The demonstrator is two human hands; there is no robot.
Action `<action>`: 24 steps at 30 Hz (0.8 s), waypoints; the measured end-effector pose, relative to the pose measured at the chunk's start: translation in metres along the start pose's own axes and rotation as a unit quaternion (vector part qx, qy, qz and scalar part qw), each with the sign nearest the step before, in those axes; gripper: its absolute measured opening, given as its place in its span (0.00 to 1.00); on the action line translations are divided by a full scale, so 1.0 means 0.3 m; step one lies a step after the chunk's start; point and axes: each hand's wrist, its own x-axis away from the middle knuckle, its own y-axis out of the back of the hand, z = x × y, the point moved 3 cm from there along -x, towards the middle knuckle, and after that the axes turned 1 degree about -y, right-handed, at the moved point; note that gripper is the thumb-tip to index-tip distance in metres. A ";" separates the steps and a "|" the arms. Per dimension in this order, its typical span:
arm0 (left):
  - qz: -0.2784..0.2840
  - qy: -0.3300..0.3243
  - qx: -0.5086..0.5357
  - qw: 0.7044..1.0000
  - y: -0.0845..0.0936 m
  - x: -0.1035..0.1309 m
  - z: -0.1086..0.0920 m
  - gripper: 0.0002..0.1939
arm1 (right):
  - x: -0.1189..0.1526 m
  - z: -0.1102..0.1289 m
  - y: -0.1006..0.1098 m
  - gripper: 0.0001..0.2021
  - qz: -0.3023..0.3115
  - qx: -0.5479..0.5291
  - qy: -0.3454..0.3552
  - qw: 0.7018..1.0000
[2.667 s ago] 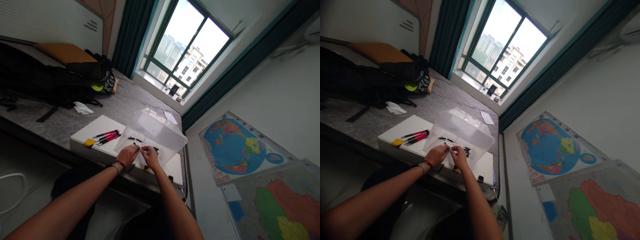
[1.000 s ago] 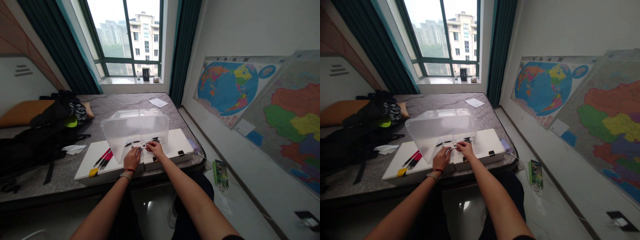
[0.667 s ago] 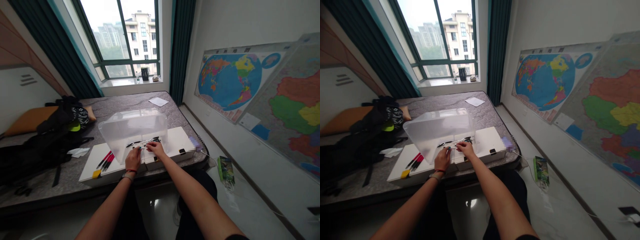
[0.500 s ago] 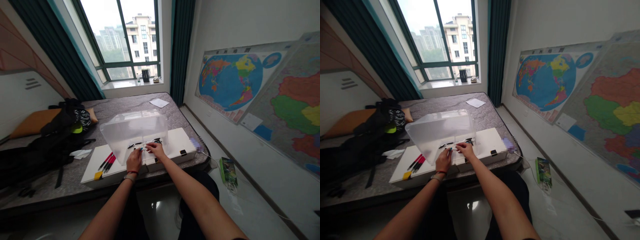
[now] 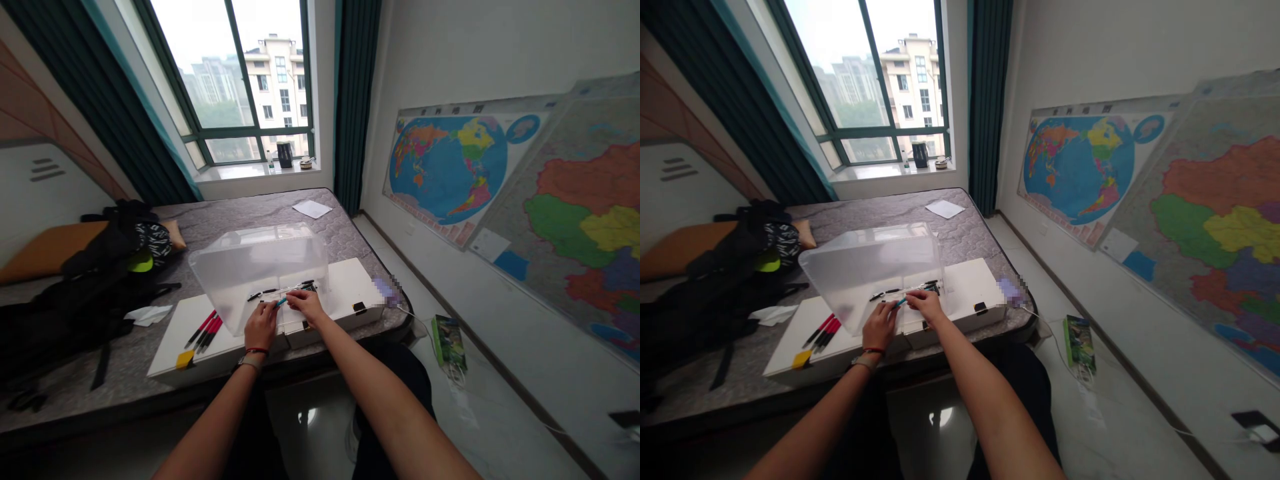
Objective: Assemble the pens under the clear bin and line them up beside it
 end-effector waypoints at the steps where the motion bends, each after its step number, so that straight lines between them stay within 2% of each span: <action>1: -0.002 0.000 0.002 1.000 0.000 0.000 0.000 0.15 | 0.001 0.000 -0.002 0.19 0.002 0.003 0.001 1.000; 9: -0.006 0.007 0.002 1.000 0.002 0.001 -0.002 0.15 | 0.004 0.003 0.011 0.19 -0.011 -0.007 0.005 1.000; 17: 0.013 0.013 0.007 1.000 -0.003 0.002 0.001 0.17 | -0.002 -0.008 0.005 0.17 -0.001 0.045 0.028 0.999; 24: -0.011 0.002 0.004 1.000 0.000 0.000 0.000 0.15 | 0.008 0.003 -0.008 0.20 0.026 0.078 0.043 0.996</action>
